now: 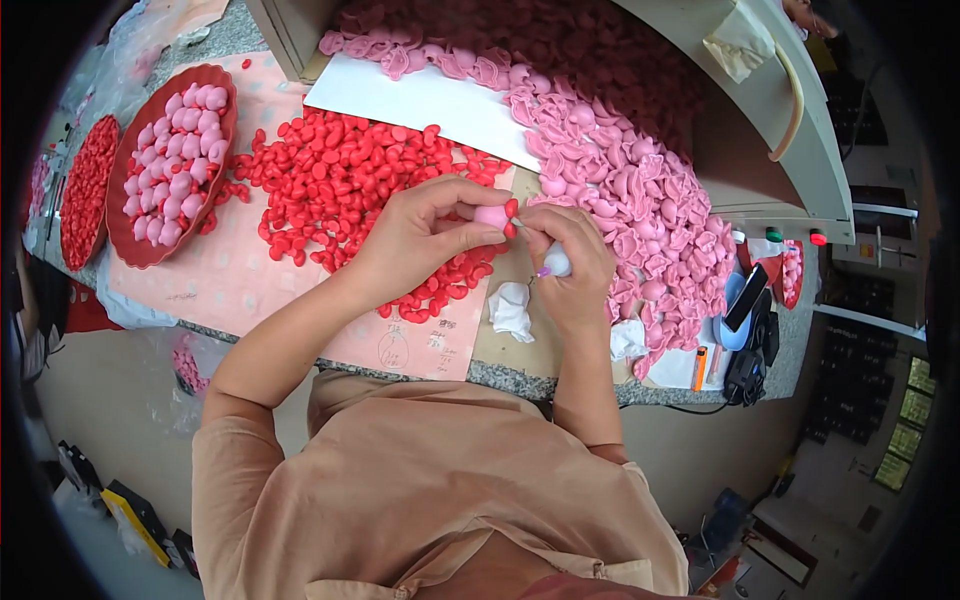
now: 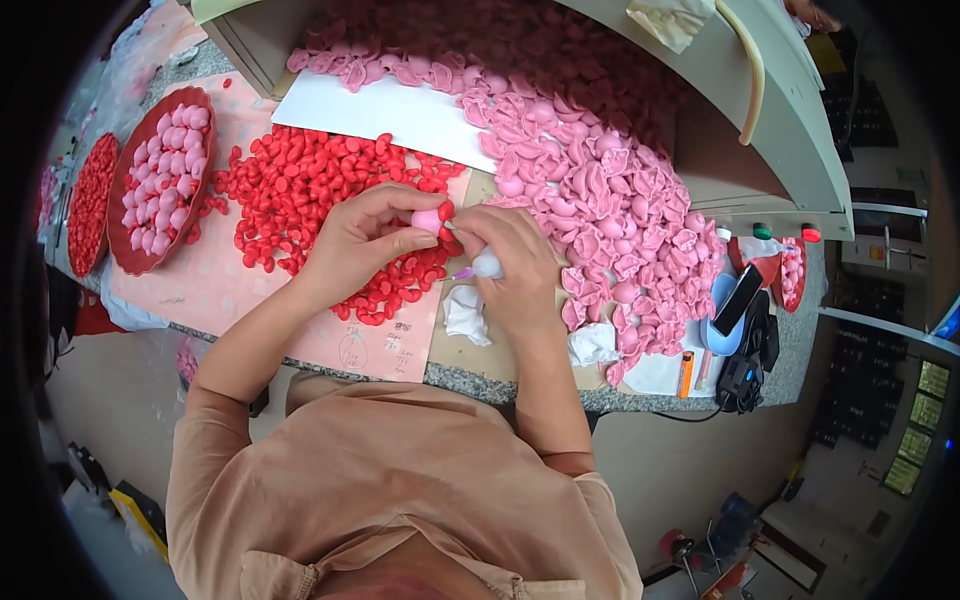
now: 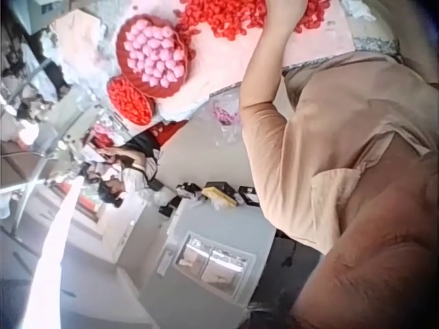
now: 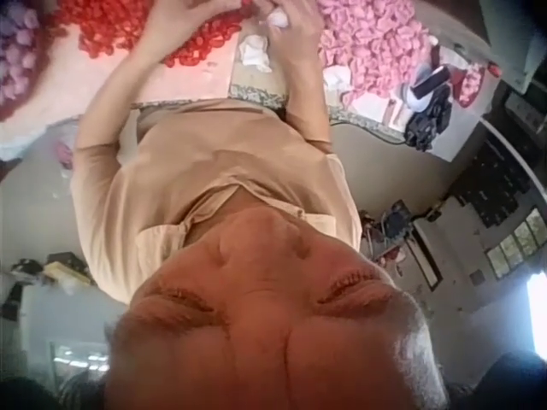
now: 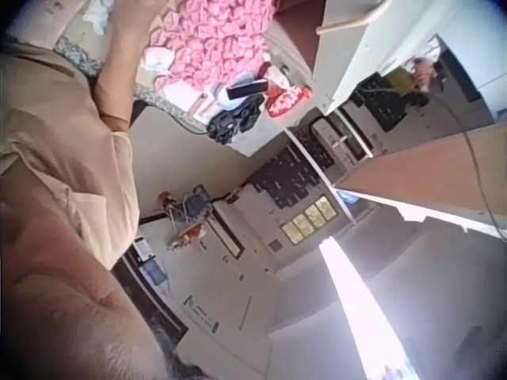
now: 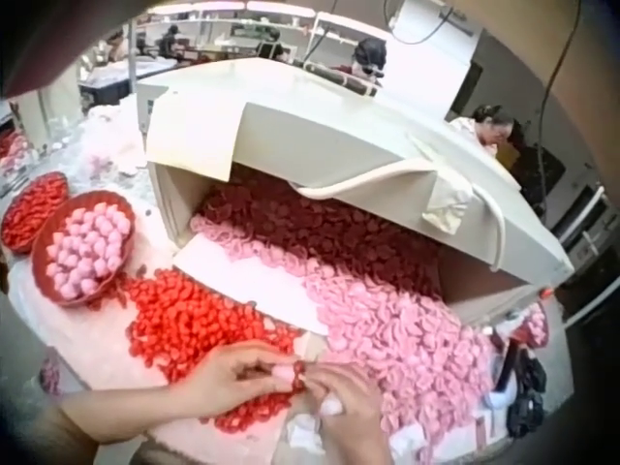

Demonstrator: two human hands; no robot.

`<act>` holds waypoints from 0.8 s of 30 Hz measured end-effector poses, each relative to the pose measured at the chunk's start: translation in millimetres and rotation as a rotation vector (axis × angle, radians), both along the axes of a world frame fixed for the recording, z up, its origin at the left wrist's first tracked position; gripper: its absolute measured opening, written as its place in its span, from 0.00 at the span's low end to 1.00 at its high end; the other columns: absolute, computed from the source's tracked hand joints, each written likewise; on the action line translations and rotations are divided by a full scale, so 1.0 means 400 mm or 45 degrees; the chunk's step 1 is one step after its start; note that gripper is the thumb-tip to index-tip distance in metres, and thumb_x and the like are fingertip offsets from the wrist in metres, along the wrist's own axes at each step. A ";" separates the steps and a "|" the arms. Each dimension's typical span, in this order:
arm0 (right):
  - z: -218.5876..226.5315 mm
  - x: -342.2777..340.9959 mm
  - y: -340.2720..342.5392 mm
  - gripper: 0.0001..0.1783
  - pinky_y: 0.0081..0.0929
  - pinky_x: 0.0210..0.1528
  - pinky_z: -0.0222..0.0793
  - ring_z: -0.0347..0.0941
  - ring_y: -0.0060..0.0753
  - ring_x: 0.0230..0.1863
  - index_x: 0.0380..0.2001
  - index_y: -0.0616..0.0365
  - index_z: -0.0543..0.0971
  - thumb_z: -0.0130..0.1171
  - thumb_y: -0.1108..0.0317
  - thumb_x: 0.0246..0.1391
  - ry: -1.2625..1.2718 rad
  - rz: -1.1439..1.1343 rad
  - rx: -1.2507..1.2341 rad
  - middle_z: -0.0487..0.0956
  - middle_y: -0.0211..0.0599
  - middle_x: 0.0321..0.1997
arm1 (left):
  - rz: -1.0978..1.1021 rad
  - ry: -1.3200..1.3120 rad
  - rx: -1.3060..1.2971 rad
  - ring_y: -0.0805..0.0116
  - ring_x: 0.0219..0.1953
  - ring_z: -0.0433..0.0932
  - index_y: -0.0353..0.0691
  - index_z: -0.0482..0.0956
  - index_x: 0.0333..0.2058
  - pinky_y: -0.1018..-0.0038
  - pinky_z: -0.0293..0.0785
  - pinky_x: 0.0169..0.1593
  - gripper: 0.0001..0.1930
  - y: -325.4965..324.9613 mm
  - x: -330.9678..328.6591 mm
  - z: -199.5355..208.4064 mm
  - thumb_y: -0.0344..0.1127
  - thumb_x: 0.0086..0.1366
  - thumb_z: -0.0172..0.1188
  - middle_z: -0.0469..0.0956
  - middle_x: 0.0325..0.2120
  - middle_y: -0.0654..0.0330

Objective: Assembling small pink and red plastic components at a factory workbench using an adhesive.

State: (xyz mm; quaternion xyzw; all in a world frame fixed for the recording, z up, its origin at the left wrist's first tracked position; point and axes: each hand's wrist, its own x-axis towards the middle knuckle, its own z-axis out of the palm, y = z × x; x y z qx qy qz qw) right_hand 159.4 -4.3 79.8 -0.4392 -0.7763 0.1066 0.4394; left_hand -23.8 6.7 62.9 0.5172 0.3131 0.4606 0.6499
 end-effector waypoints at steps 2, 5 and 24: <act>-0.010 0.011 0.005 0.07 0.27 0.36 0.70 0.75 0.36 0.32 0.29 0.60 0.77 0.63 0.77 0.43 -0.021 0.026 -0.014 0.79 0.37 0.30 | 0.060 0.117 0.066 0.75 0.40 0.75 0.34 0.76 0.42 0.78 0.75 0.44 0.13 -0.002 0.007 -0.004 0.24 0.57 0.60 0.74 0.36 0.61; -0.018 -0.001 -0.002 0.07 0.29 0.36 0.69 0.75 0.36 0.32 0.29 0.59 0.78 0.63 0.76 0.43 -0.053 0.101 -0.055 0.79 0.36 0.30 | 0.054 0.249 0.101 0.75 0.39 0.75 0.34 0.77 0.41 0.80 0.75 0.43 0.12 -0.004 -0.003 -0.008 0.24 0.56 0.60 0.74 0.33 0.61; -0.020 0.060 0.022 0.09 0.27 0.34 0.69 0.75 0.36 0.32 0.29 0.60 0.77 0.62 0.81 0.41 -0.055 0.033 0.013 0.79 0.37 0.30 | -0.050 0.082 -0.073 0.75 0.40 0.77 0.34 0.74 0.46 0.79 0.74 0.45 0.16 0.024 0.044 -0.021 0.26 0.58 0.60 0.77 0.39 0.60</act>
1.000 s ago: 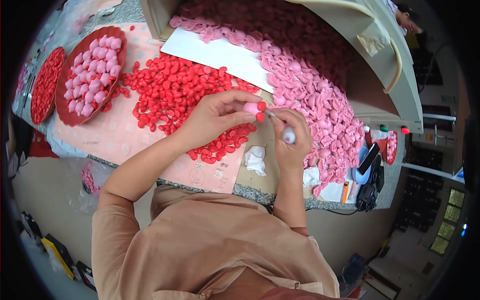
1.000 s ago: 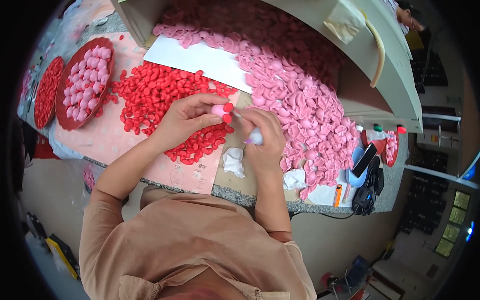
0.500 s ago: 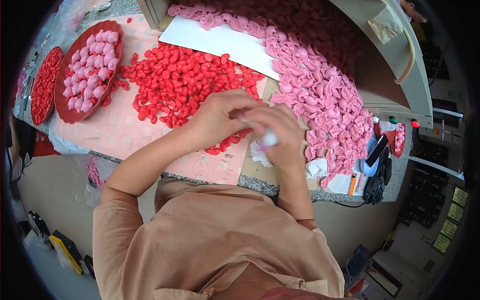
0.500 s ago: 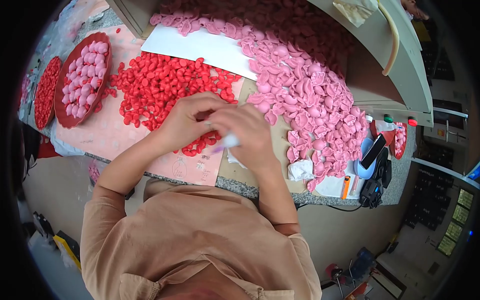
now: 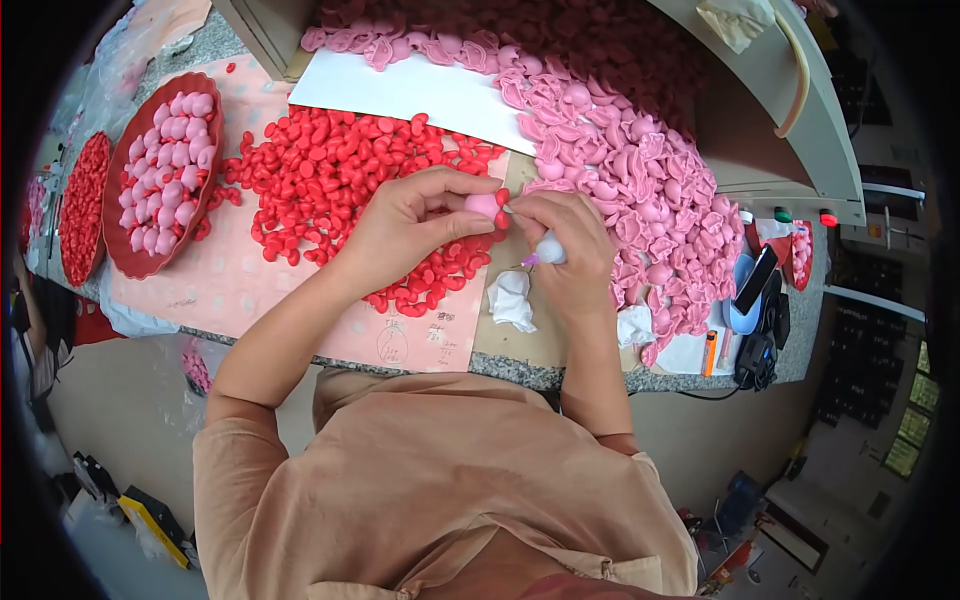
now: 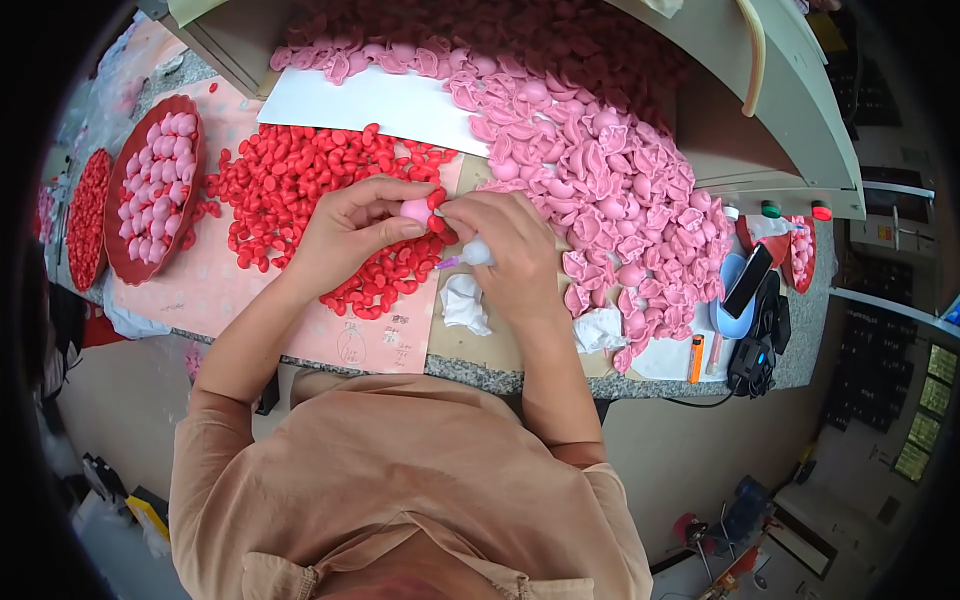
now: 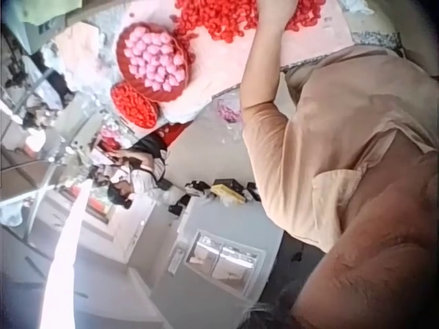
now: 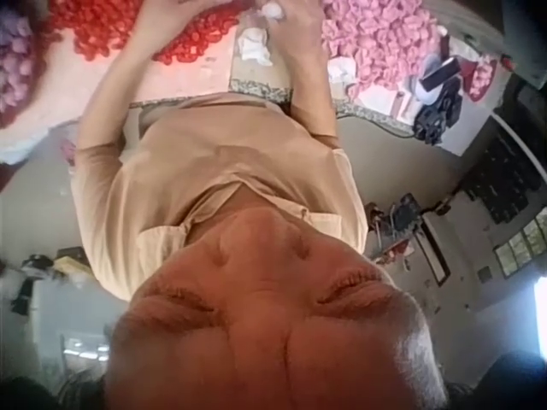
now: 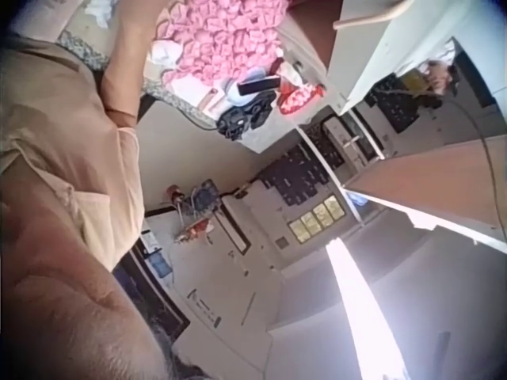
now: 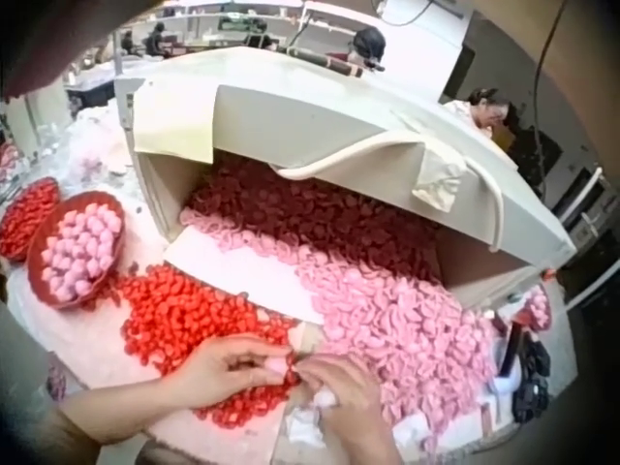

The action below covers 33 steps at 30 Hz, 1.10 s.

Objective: Assembling small pink and red plastic components at a factory workbench using an adhesive.

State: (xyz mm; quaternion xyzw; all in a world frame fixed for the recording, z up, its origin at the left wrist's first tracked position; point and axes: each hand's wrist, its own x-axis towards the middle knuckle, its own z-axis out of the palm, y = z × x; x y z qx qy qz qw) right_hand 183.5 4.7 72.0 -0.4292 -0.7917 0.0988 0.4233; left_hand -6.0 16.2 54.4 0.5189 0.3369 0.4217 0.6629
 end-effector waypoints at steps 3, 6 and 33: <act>-0.004 0.003 -0.003 0.08 0.27 0.34 0.69 0.75 0.36 0.31 0.29 0.59 0.77 0.62 0.80 0.42 0.029 0.035 -0.041 0.78 0.37 0.29 | -0.030 0.041 -0.029 0.74 0.42 0.76 0.34 0.74 0.46 0.79 0.74 0.46 0.16 0.004 -0.001 -0.002 0.24 0.57 0.59 0.76 0.41 0.60; -0.003 -0.012 -0.011 0.07 0.27 0.34 0.69 0.75 0.35 0.31 0.29 0.59 0.77 0.61 0.79 0.44 0.048 0.044 -0.069 0.79 0.37 0.29 | -0.075 0.067 -0.093 0.73 0.44 0.75 0.35 0.74 0.47 0.78 0.73 0.48 0.17 0.003 -0.014 0.000 0.22 0.57 0.59 0.74 0.43 0.60; 0.113 0.062 -0.045 0.08 0.17 0.38 0.68 0.72 0.23 0.36 0.36 0.65 0.76 0.59 0.77 0.51 0.593 -0.121 -0.418 0.76 0.36 0.37 | -0.141 -0.429 -0.358 0.67 0.52 0.71 0.40 0.64 0.57 0.70 0.71 0.55 0.20 0.012 0.002 0.135 0.30 0.66 0.49 0.68 0.53 0.56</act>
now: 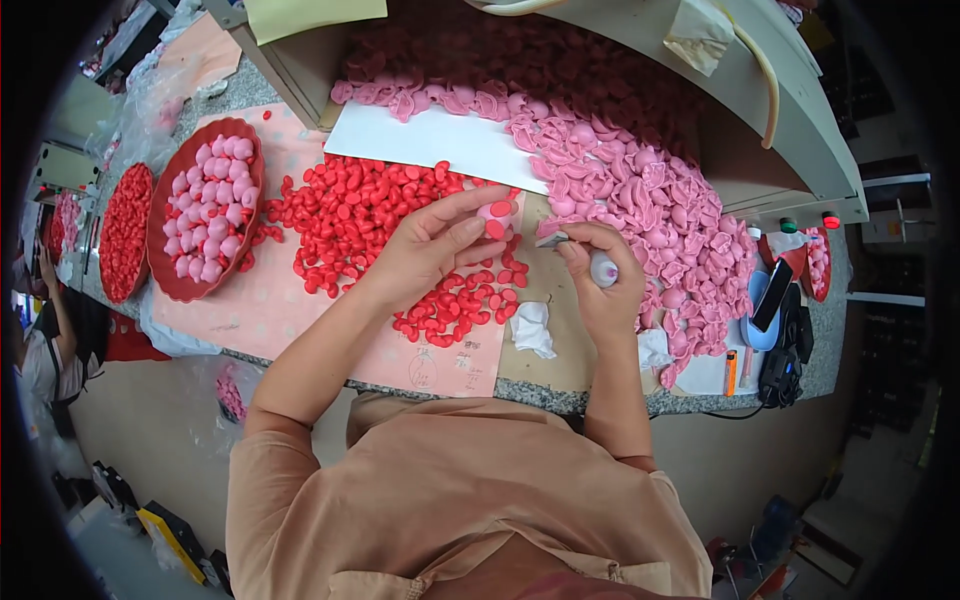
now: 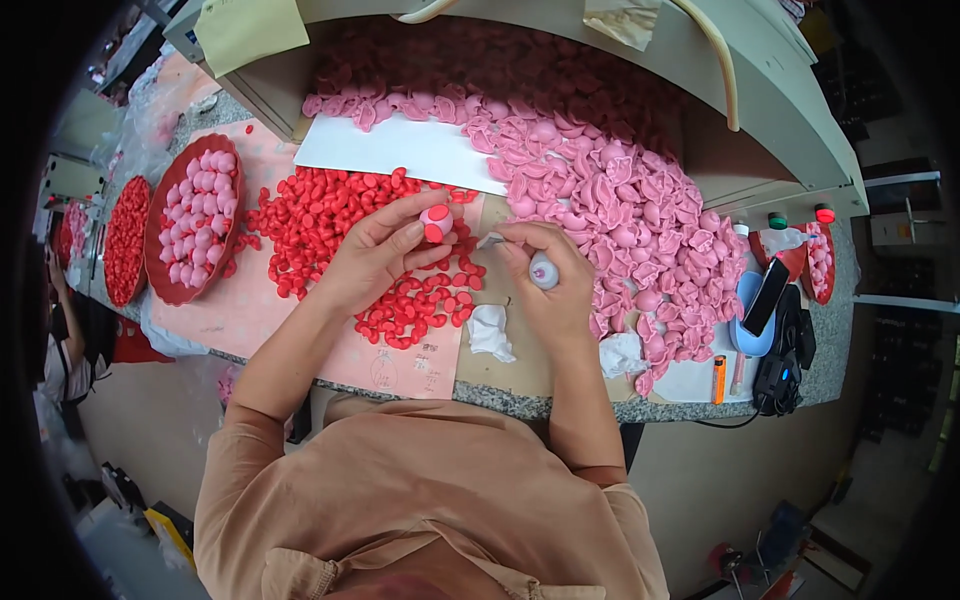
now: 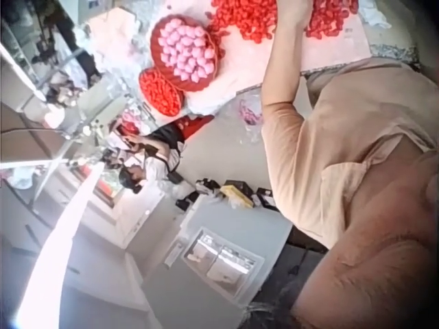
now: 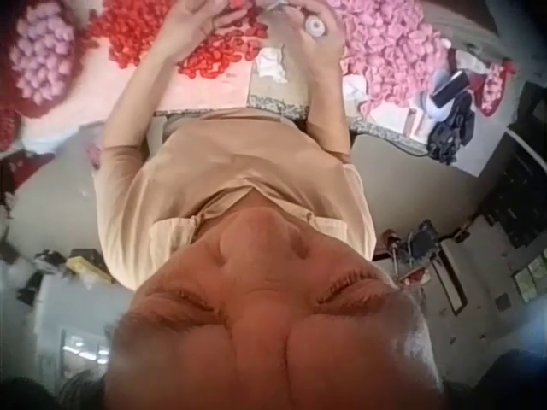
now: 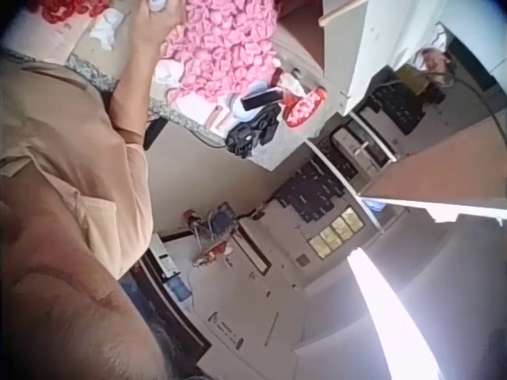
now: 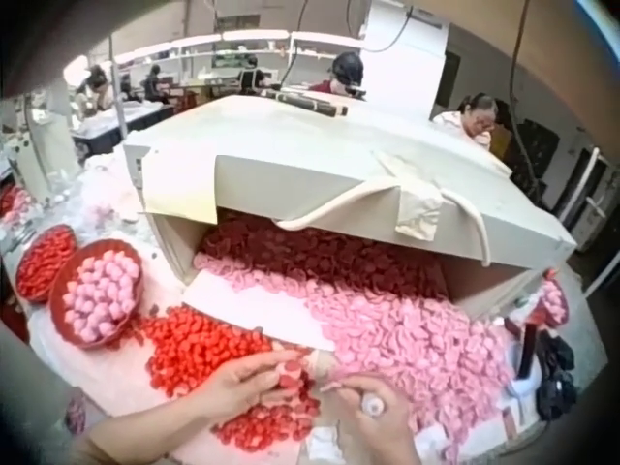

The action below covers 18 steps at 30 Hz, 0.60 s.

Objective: Assembling small pink and red plastic components at a factory workbench using an adhesive.

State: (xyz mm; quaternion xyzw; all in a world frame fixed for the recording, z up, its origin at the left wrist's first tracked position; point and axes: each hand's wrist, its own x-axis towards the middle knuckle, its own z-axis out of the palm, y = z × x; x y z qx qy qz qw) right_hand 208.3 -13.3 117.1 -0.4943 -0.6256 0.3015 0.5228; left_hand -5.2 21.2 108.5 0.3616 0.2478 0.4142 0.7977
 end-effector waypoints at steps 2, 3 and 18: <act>0.018 0.014 0.003 0.08 0.16 0.36 0.68 0.72 0.22 0.34 0.36 0.64 0.76 0.59 0.78 0.50 -0.107 0.060 0.049 0.76 0.35 0.36 | -0.010 -0.050 -0.052 0.67 0.52 0.71 0.40 0.63 0.57 0.71 0.71 0.55 0.21 0.000 0.014 0.008 0.30 0.66 0.49 0.69 0.53 0.56; 0.026 0.018 0.003 0.08 0.16 0.36 0.68 0.72 0.22 0.34 0.36 0.64 0.76 0.59 0.78 0.50 -0.099 0.053 0.054 0.76 0.35 0.36 | -0.002 -0.038 -0.044 0.67 0.51 0.72 0.39 0.63 0.57 0.71 0.71 0.54 0.21 -0.001 0.021 0.008 0.30 0.66 0.50 0.69 0.53 0.56; 0.041 0.025 0.009 0.11 0.18 0.33 0.68 0.72 0.22 0.32 0.34 0.61 0.78 0.62 0.80 0.45 -0.164 -0.032 0.067 0.77 0.34 0.34 | -0.027 0.005 -0.068 0.69 0.51 0.72 0.39 0.64 0.55 0.71 0.71 0.54 0.20 -0.004 0.071 0.015 0.30 0.64 0.52 0.69 0.51 0.58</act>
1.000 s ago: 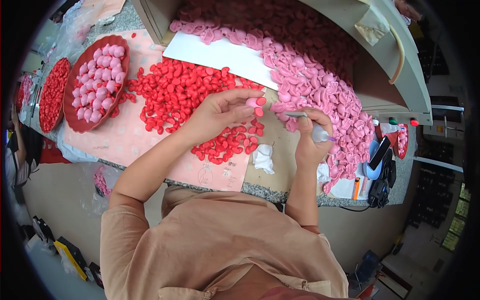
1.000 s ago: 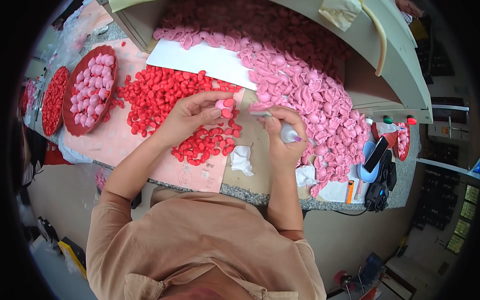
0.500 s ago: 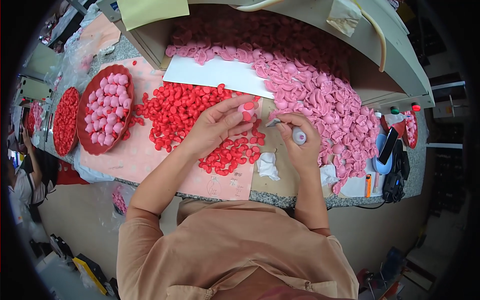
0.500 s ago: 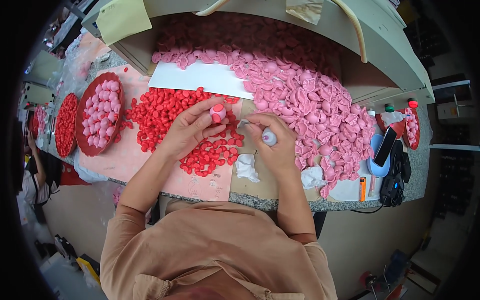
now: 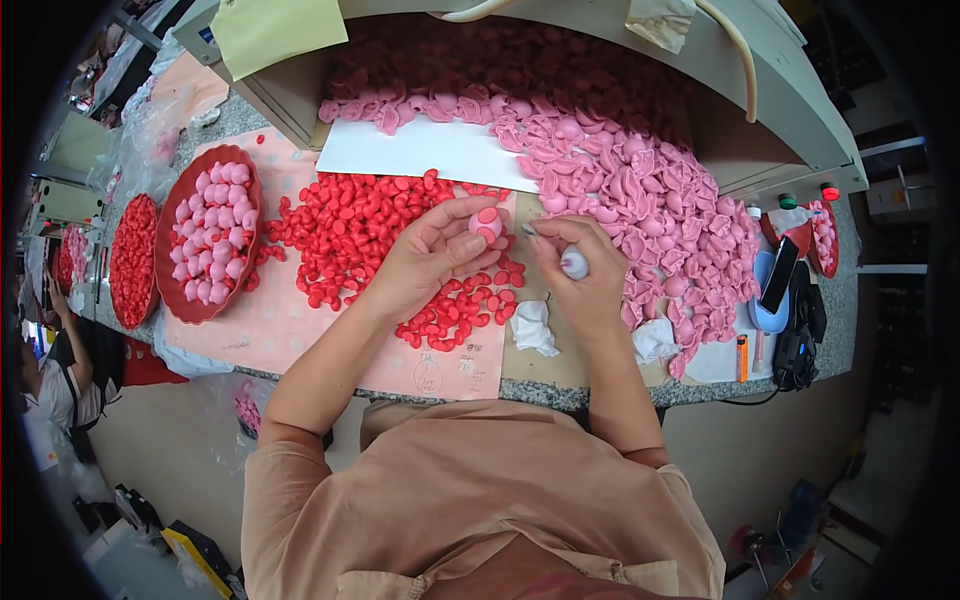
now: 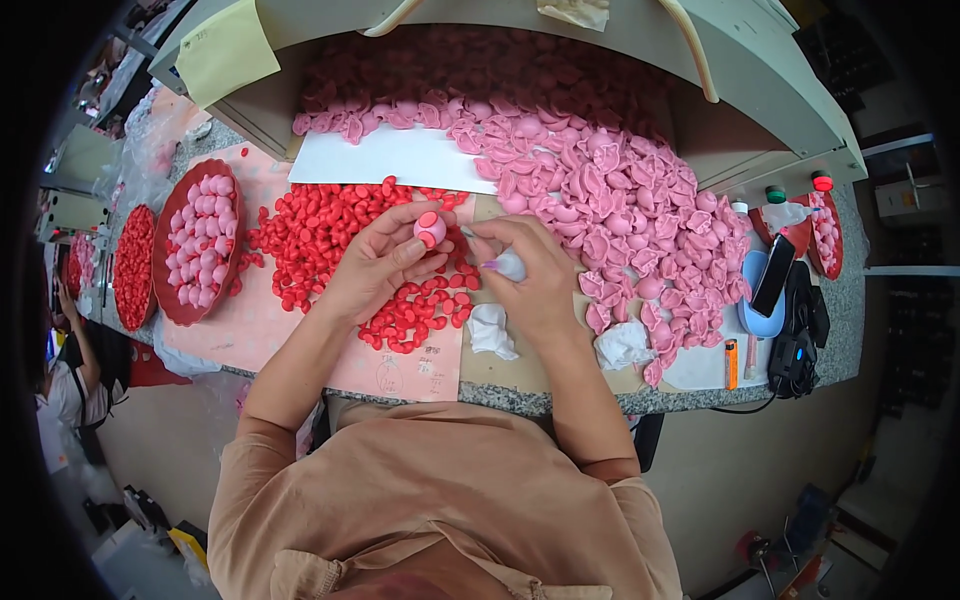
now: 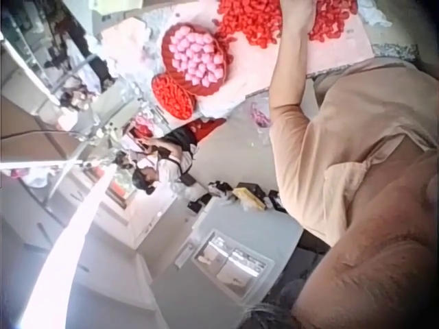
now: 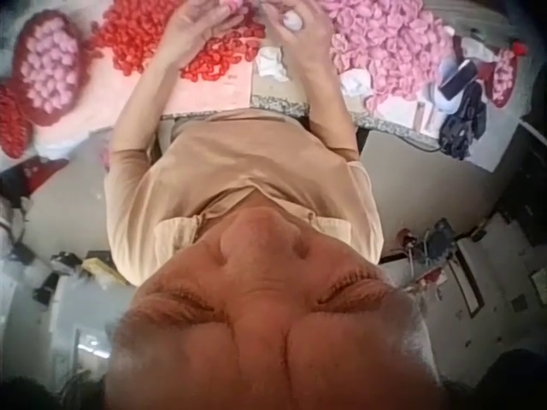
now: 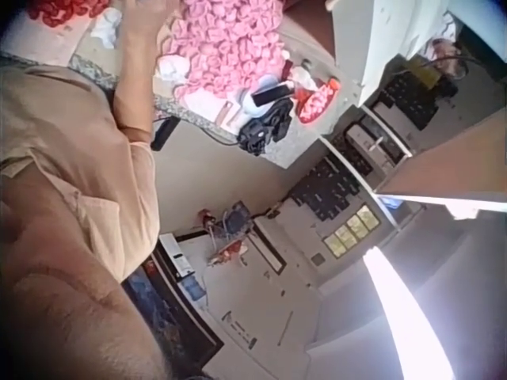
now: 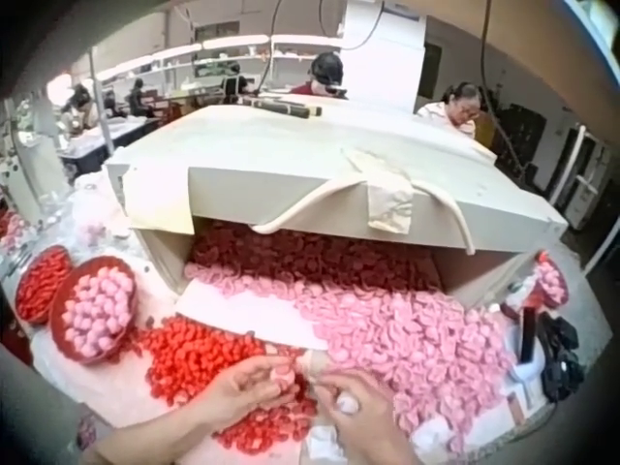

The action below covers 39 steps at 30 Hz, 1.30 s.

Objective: Assembling small pink and red plastic components at a factory workbench using an adhesive.

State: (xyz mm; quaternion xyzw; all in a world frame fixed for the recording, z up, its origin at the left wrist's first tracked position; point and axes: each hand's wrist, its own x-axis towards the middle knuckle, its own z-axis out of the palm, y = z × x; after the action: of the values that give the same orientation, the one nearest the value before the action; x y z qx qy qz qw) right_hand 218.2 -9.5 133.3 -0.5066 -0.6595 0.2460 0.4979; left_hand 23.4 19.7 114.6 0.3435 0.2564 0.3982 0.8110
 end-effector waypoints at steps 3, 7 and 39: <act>-0.009 -0.014 0.012 0.12 0.21 0.31 0.69 0.73 0.27 0.31 0.33 0.60 0.78 0.62 0.81 0.43 -0.142 0.016 0.226 0.77 0.37 0.34 | 0.004 0.066 0.043 0.69 0.50 0.72 0.39 0.65 0.54 0.71 0.72 0.54 0.20 0.002 0.006 -0.007 0.29 0.63 0.53 0.69 0.52 0.57; -0.023 -0.019 0.020 0.13 0.25 0.30 0.70 0.74 0.35 0.30 0.32 0.60 0.78 0.62 0.82 0.39 -0.293 0.087 0.384 0.75 0.39 0.32 | 0.041 0.106 0.081 0.70 0.47 0.74 0.37 0.65 0.54 0.73 0.73 0.52 0.21 -0.003 0.012 -0.030 0.25 0.62 0.54 0.72 0.48 0.59; -0.014 0.060 0.015 0.11 0.20 0.34 0.69 0.73 0.25 0.33 0.37 0.60 0.78 0.57 0.77 0.47 -0.094 0.236 -0.120 0.77 0.33 0.32 | 0.087 0.083 0.107 0.64 0.51 0.72 0.38 0.66 0.54 0.68 0.73 0.53 0.18 0.019 0.022 -0.013 0.29 0.65 0.51 0.69 0.52 0.55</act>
State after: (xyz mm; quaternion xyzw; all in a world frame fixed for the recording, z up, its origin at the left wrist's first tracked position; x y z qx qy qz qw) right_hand 242.1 -3.4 127.9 -0.4749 -0.7092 0.3030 0.4239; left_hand 32.4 27.2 109.3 0.3810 0.2771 0.4246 0.7731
